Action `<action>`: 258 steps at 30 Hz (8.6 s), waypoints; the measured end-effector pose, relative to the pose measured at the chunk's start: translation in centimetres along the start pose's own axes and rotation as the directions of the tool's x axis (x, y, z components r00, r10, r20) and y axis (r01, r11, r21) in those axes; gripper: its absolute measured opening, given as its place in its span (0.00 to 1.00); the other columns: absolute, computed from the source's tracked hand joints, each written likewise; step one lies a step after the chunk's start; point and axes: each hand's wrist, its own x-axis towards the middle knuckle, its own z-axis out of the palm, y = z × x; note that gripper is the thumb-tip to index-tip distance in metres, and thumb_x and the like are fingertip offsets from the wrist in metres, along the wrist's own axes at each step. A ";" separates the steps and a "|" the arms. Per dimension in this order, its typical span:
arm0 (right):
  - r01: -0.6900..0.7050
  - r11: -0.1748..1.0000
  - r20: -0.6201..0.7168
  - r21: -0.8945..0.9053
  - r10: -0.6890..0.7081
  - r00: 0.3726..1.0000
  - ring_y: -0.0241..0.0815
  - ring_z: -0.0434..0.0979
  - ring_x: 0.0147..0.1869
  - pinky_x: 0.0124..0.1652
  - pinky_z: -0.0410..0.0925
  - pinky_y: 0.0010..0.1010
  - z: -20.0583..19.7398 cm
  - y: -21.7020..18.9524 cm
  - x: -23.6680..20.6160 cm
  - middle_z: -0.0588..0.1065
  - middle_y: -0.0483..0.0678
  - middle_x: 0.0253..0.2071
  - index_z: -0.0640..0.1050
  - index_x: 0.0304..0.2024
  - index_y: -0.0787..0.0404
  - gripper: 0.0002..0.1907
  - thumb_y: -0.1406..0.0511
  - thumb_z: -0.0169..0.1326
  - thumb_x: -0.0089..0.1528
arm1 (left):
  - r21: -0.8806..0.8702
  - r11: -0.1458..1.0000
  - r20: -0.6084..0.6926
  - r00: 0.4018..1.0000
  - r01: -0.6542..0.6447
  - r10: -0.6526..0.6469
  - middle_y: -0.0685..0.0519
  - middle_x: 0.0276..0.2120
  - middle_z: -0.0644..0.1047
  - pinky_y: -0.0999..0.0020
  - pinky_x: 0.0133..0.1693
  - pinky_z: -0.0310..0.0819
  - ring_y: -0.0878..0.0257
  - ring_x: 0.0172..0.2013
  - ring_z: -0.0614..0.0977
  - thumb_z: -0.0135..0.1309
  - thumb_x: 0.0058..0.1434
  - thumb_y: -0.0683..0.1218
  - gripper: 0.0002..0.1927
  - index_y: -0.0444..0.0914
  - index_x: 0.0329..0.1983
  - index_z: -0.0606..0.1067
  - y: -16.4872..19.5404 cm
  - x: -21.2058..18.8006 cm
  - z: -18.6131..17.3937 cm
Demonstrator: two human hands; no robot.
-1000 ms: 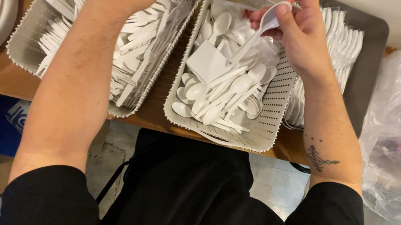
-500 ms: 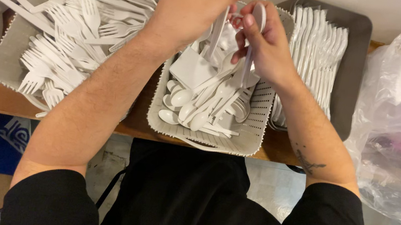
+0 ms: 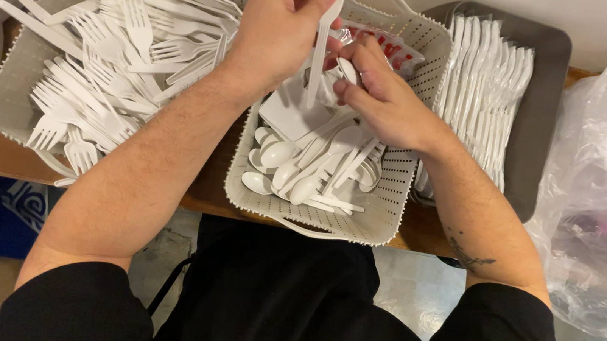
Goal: The person wraps plastic forks and spoons together with a napkin and slides each wrapped set into a small clear plastic sleeve, placing finished sets into a basket on the table. They repeatedly take utensils from baskets of loose plastic cutlery and napkins to assemble the sets one at a time.
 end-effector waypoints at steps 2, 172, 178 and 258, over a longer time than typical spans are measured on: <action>0.077 0.993 -0.013 -0.088 -0.079 0.997 0.43 0.66 0.65 0.60 0.67 0.34 0.1 0.1 0.3 0.64 0.51 0.59 0.68 0.68 0.65 0.22 0.65 0.48 0.73 | -0.007 0.999 0.002 0.999 0.044 -0.044 0.51 0.40 0.75 0.67 0.31 0.88 0.65 0.33 0.83 0.50 0.74 0.39 0.05 0.31 0.47 0.73 -0.3 -0.1 -0.1; -0.184 0.979 -0.157 0.090 0.196 0.968 0.28 0.62 0.30 0.30 0.59 0.21 -0.9 0.5 -1.0 0.66 0.40 0.29 0.74 0.50 0.63 0.25 0.49 0.36 0.78 | 0.227 0.939 0.166 0.960 -0.260 0.226 0.52 0.34 0.84 0.73 0.37 0.85 0.67 0.35 0.88 0.62 0.71 0.41 0.05 0.33 0.42 0.80 -2.4 -0.5 0.2; -0.136 0.984 -0.148 -0.115 0.118 0.982 0.30 0.70 0.37 0.38 0.68 0.24 -1.3 0.0 -0.9 0.73 0.39 0.35 0.75 0.48 0.64 0.20 0.55 0.40 0.79 | 0.104 0.982 0.298 0.946 -0.160 0.123 0.53 0.34 0.84 0.74 0.35 0.84 0.69 0.31 0.86 0.62 0.70 0.42 0.06 0.34 0.47 0.80 -1.3 -1.0 0.5; 0.080 0.820 -0.316 0.566 0.126 0.940 0.26 0.67 0.34 0.32 0.61 0.17 -3.5 2.3 0.5 0.73 0.42 0.47 0.65 0.41 0.57 0.13 0.74 0.58 0.69 | 0.484 0.825 0.137 0.957 -0.290 0.255 0.48 0.33 0.80 0.62 0.34 0.73 0.56 0.30 0.80 0.56 0.70 0.38 0.02 0.32 0.41 0.76 -2.9 -0.3 1.3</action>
